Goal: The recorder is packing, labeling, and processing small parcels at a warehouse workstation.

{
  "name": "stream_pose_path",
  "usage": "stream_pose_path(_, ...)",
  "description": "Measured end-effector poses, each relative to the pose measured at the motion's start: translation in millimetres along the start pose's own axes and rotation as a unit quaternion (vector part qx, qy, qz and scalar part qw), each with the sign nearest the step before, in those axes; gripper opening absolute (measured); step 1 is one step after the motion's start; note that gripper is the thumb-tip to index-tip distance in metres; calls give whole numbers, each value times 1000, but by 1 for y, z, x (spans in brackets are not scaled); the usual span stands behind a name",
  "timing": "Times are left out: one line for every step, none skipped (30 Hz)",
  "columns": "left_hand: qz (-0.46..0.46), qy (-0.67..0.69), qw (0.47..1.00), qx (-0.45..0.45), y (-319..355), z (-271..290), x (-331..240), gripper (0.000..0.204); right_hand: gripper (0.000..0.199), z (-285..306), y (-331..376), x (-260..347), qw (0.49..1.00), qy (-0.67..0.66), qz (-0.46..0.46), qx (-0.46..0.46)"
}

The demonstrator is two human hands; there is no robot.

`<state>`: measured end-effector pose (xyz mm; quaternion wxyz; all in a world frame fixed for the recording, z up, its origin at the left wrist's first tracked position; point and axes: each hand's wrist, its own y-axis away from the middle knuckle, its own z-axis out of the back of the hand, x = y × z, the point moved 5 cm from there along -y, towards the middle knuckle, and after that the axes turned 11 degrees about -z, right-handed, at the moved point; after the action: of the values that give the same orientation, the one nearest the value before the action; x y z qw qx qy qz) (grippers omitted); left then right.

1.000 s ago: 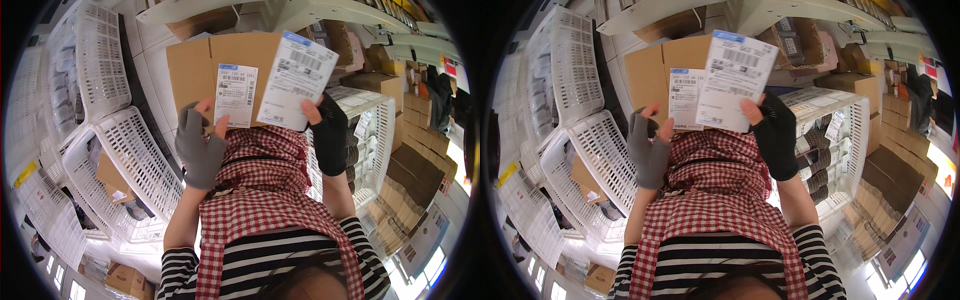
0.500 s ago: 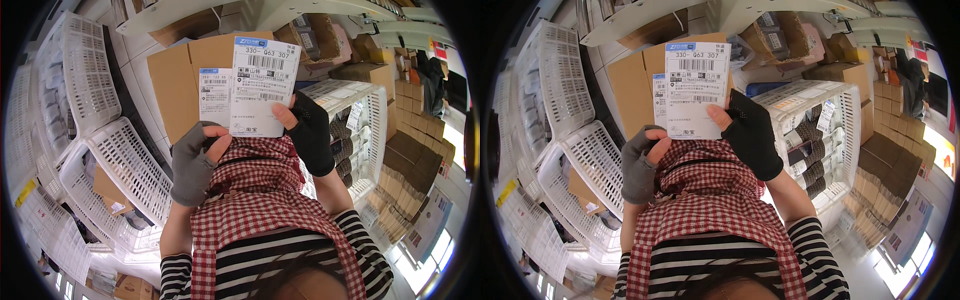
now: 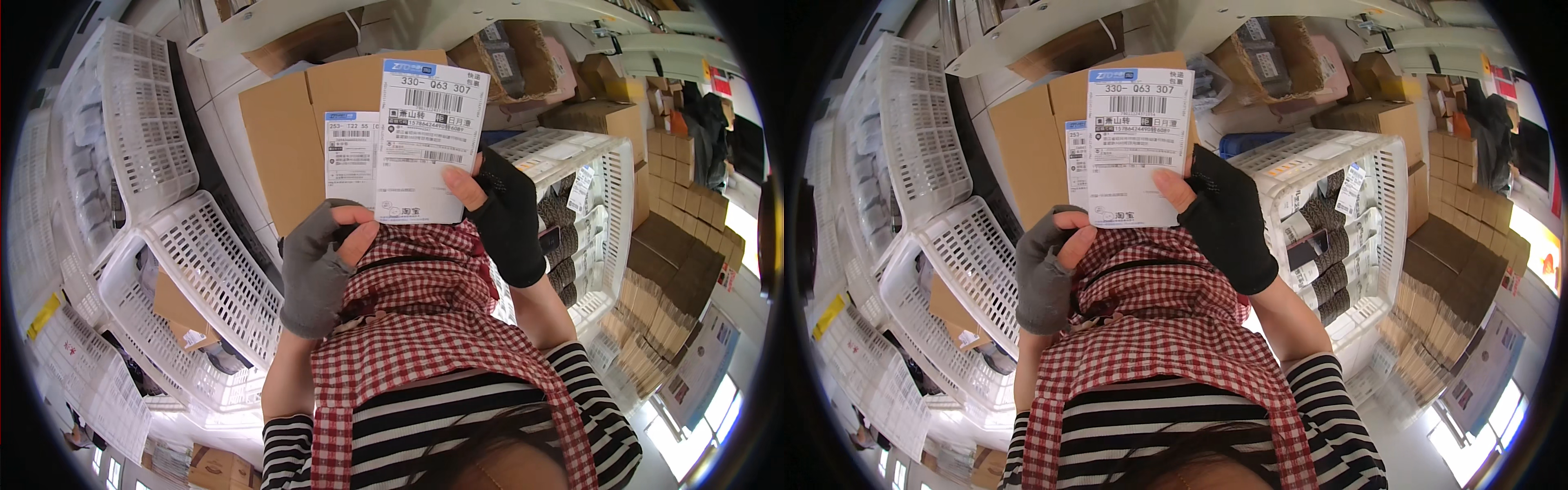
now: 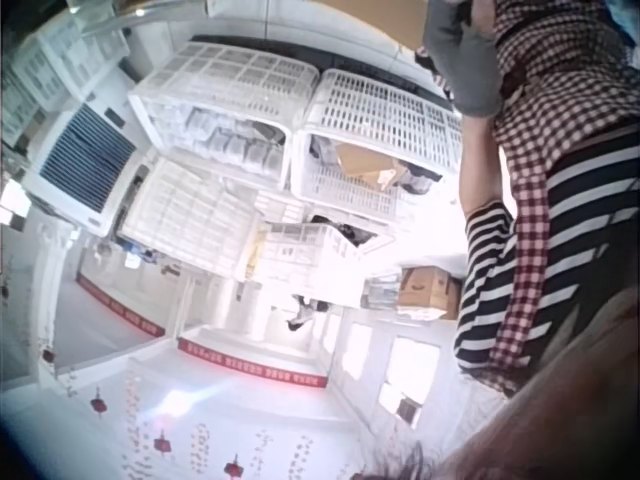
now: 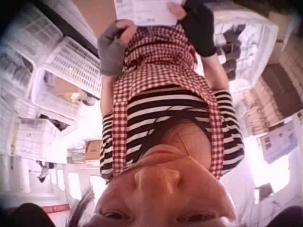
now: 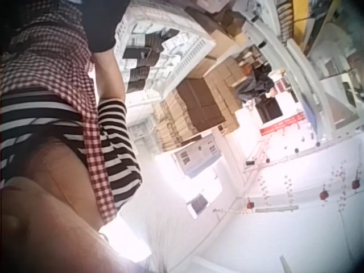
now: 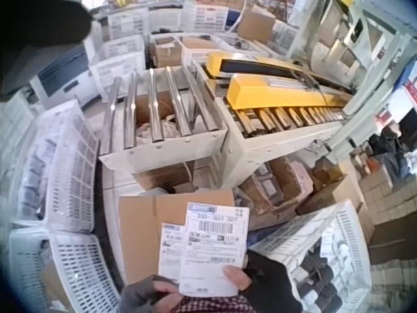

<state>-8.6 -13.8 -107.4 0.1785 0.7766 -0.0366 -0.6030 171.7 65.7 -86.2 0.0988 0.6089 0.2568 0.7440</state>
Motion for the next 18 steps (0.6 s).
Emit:
stream_pose_path(-1,-2,1000,-7,1,2,-1,9,23,-2,0,1,1000,-1,6,-7)
stream_pose_path(-1,2,1000,-3,2,3,-3,9,23,-6,-1,1,1000,-4,7,3)
stream_pose_path(-1,6,1000,-7,7,6,-3,8,23,-9,-1,-2,1000,9,6,-4)
stream_pose_path(2,16,1000,-10,9,7,-5,8,23,-11,-2,-3,1000,19,5,-7)
stream_pose_path(4,23,1000,-16,10,7,-8,8,22,-10,-1,-7,999,37,-33,2)
stream_pose_path(2,12,1000,-9,9,6,-4,9,27,-8,-3,-4,990,125,57,-22)
stream_pose_path(-30,12,999,11,7,5,2,10,37,-9,-3,-13,995,74,49,-45)
stream_pose_path(-69,15,997,14,3,1,6,11,46,-10,1,2,960,212,138,-116)
stream_pose_path(-105,-5,994,4,2,0,11,12,48,-13,7,7,922,281,201,-174)
stream_pose_path(-39,-4,999,11,5,0,13,8,47,-18,12,16,890,348,231,-181)
stream_pose_path(-16,14,1000,-4,7,-1,8,8,42,-23,17,20,887,371,242,-129)
stream_pose_path(5,37,999,-15,10,-4,6,9,34,-21,16,7,904,356,231,-60)
stream_pose_path(-1,31,999,-38,11,-4,9,9,29,-31,19,7,945,279,173,15)
stream_pose_path(-97,-14,995,-36,12,-5,7,9,28,-36,18,1,964,226,120,65)
stream_pose_path(-191,-56,980,-28,12,-5,0,9,28,-40,17,-4,976,178,63,109)
stream_pose_path(-197,-58,978,-37,12,-1,-2,9,28,-45,17,-1,974,180,71,117)
stream_pose_path(-232,-106,966,-30,11,1,-7,9,25,-46,16,1,979,170,49,105)
stream_pose_path(-268,-149,952,-16,10,-1,-11,9,24,-44,17,3,983,161,26,83)
